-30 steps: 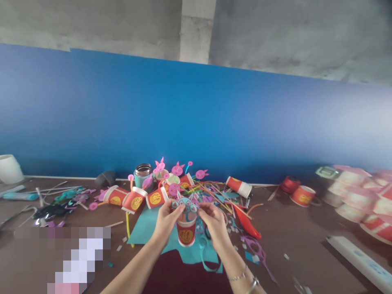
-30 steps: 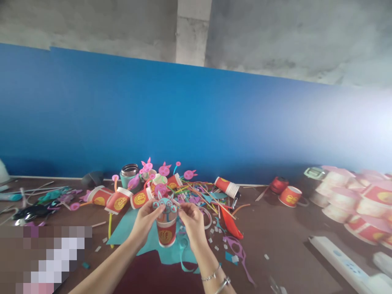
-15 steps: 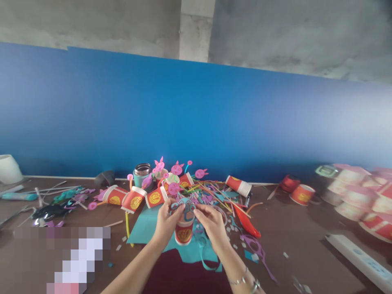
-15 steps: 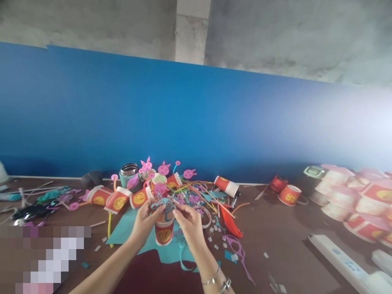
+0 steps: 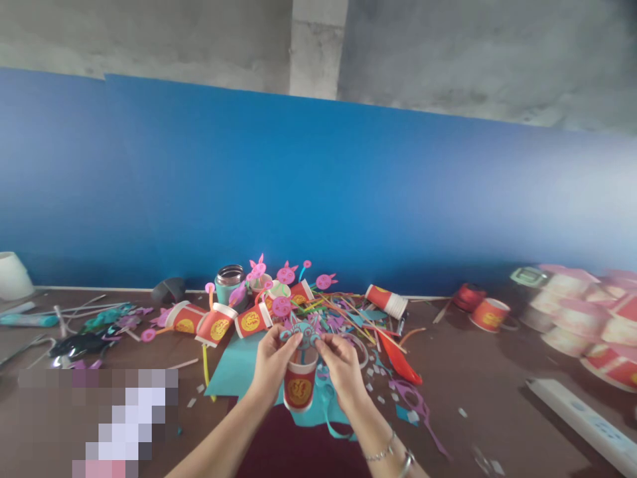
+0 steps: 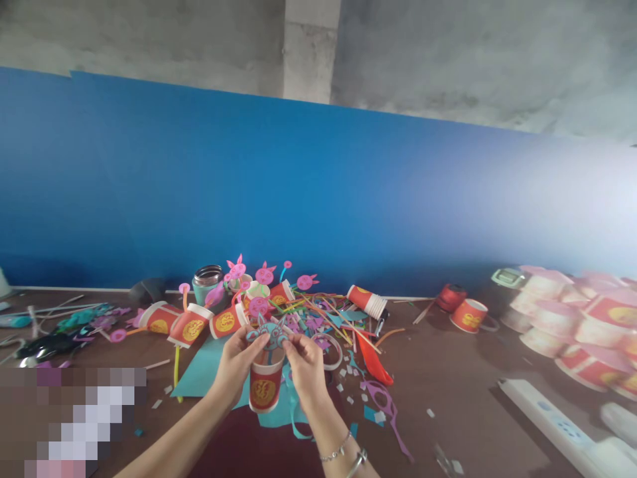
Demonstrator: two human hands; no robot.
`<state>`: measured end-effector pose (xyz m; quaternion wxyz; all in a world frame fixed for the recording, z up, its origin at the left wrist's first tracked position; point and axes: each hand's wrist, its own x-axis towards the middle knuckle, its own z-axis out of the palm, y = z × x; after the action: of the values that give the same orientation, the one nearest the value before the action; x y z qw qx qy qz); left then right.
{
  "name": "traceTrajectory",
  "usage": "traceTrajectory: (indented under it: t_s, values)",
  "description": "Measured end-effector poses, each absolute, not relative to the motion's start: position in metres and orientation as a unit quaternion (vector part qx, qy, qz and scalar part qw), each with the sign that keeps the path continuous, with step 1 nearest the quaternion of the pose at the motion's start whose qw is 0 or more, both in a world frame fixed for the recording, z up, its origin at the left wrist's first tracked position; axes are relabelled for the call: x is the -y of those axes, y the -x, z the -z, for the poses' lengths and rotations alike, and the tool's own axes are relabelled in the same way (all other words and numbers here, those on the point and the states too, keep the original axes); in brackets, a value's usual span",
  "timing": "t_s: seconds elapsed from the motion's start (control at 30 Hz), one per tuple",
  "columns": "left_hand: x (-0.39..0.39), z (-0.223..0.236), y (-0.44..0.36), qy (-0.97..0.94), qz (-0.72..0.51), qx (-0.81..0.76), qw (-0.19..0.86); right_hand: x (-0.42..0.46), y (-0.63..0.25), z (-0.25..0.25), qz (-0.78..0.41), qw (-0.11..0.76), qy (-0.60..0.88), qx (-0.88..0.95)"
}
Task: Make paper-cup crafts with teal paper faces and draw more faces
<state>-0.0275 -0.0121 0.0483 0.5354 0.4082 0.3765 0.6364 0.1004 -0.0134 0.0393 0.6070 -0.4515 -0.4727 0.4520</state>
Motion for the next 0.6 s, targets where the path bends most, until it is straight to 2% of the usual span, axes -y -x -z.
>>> traceTrajectory:
  t_s: [0.23, 0.6]
  values:
    - [0.011, -0.045, 0.028, -0.328, -0.696, -0.375, 0.517, 0.013, -0.103, -0.04, -0.495, 0.652, 0.451, 0.354]
    - [0.011, -0.048, 0.028, -0.351, -0.679, -0.376, 0.525, 0.014, -0.109, -0.046, -0.501, 0.638, 0.451, 0.371]
